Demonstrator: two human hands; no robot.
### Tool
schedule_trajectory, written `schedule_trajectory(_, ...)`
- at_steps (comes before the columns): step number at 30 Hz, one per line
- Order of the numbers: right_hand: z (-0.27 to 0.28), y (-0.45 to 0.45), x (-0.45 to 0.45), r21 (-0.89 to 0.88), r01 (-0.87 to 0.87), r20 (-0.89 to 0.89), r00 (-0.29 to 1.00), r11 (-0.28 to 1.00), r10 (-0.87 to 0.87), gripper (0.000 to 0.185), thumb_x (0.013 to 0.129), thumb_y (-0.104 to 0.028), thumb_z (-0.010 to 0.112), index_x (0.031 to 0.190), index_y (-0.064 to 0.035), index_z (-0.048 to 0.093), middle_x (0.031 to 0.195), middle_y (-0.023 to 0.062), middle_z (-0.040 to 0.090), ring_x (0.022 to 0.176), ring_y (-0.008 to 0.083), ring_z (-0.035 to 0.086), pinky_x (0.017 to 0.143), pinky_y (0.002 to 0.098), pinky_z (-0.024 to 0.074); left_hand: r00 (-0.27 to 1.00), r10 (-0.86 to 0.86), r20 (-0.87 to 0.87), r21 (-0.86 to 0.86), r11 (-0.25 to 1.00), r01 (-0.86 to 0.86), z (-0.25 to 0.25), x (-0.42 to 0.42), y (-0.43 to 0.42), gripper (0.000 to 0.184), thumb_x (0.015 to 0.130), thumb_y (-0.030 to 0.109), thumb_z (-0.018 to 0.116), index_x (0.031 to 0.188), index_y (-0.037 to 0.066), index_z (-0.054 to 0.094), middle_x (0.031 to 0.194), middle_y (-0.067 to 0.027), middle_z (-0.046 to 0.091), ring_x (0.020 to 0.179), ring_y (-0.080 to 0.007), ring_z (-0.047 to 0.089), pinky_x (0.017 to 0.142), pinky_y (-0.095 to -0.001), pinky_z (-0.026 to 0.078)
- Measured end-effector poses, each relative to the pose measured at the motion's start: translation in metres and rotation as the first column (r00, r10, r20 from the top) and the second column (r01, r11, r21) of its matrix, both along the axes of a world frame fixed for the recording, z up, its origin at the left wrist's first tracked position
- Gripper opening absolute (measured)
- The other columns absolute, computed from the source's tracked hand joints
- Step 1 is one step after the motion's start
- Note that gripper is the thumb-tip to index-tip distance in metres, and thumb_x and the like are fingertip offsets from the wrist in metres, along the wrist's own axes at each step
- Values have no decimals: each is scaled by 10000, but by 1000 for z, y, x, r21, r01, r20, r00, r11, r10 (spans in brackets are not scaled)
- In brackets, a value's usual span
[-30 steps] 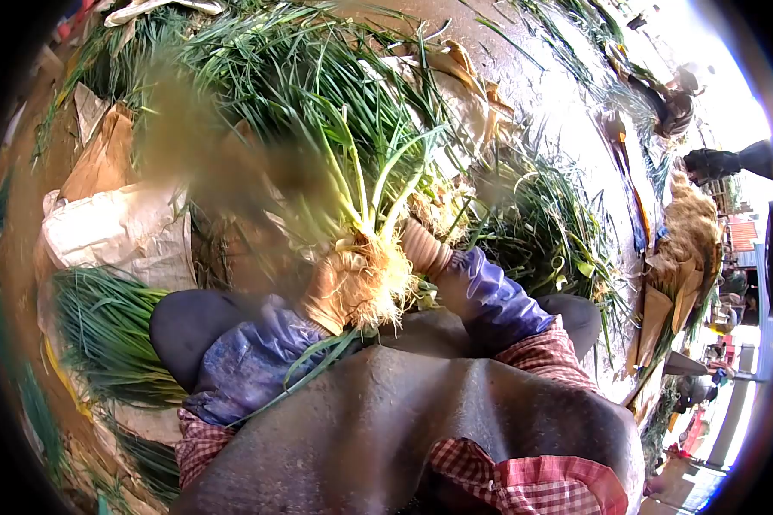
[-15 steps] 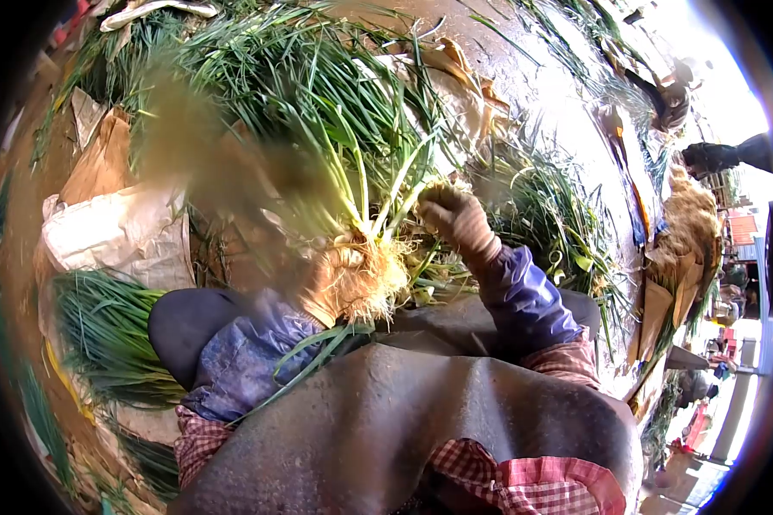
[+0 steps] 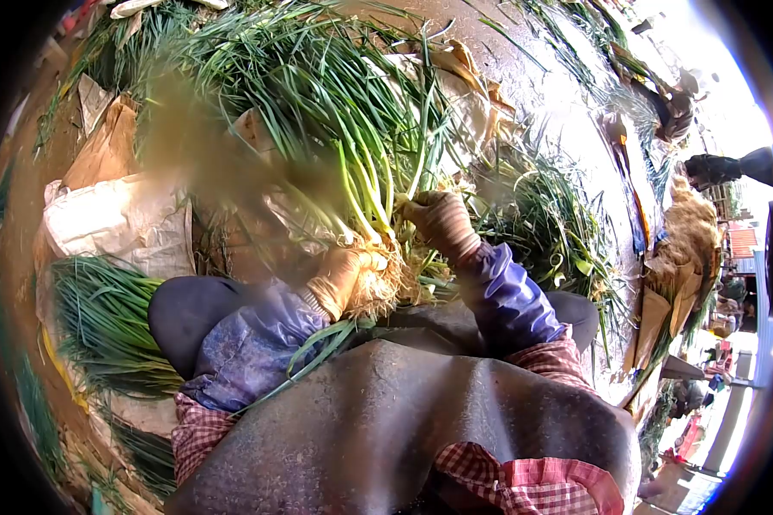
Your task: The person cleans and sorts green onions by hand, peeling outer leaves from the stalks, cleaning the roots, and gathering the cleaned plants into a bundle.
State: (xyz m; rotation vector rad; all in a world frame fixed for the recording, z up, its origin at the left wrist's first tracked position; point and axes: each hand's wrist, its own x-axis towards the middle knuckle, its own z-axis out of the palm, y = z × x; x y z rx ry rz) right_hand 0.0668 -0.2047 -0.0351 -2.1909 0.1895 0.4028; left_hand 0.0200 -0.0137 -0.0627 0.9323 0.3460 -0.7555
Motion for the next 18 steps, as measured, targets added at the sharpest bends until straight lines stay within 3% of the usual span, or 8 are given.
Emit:
schedule_trajectory(1,-3,1,-2,-214,-91,192,972,973,133,228,818,-230,650,827,-8,697,571,28,614,464,73,516,433,223,417,1000,15,0,-25,1000,-15,0,-1,0,312,728,6,593,1038,-22,599,887,-69,634,805,-164,607,768,-266,502)
schedule_trajectory(5,4,1,-7,222,-5,140,990,975,-27,213,828,-140,645,931,46,672,741,81,677,590,110,603,523,231,488,999,48,2,-65,997,-48,-9,0,-1,297,749,25,598,1041,-27,596,882,-99,643,785,-177,625,749,-284,516)
schedule_trajectory(7,18,1,-13,246,-50,199,980,968,0,182,829,-124,657,901,43,669,742,76,674,654,81,610,549,218,489,998,62,10,-50,997,-62,0,-2,0,293,752,24,598,1041,-29,594,880,-104,645,786,-184,630,739,-289,522)
schedule_trajectory(10,4,-10,-7,-307,-300,409,815,903,410,122,813,-108,661,766,3,641,667,74,640,584,95,596,509,237,470,997,67,35,-38,997,-66,-7,-1,-1,297,755,22,600,1046,-34,590,878,-111,646,789,-195,637,726,-298,533)
schedule_trajectory(12,17,-1,-8,-258,-345,599,676,902,430,168,789,-128,664,669,-41,586,584,71,575,491,152,555,452,290,426,999,51,13,-91,995,-50,-9,-1,-1,286,753,20,607,1032,-42,597,865,-117,647,786,-207,641,722,-308,539)
schedule_trajectory(13,9,5,-6,-457,-281,598,605,844,526,213,728,-133,679,583,-104,525,489,83,447,406,237,476,398,328,371,994,91,59,39,995,-93,-20,-1,-4,277,745,9,606,1017,-43,607,861,-119,651,783,-209,644,748,-303,534)
schedule_trajectory(16,27,14,-13,-343,-451,562,604,824,565,171,769,-197,669,656,-82,612,564,75,565,447,184,532,405,298,408,995,-4,100,-45,999,9,-15,1,0,328,727,2,621,1052,-43,603,924,-108,655,813,-193,637,793,-288,517)
schedule_trajectory(18,26,14,-24,282,-352,539,828,892,156,126,823,-138,641,721,-65,646,646,91,637,473,142,559,402,253,418,996,18,85,-46,999,-14,-23,1,0,317,730,2,617,1044,-42,605,926,-106,654,828,-193,634,790,-290,518)
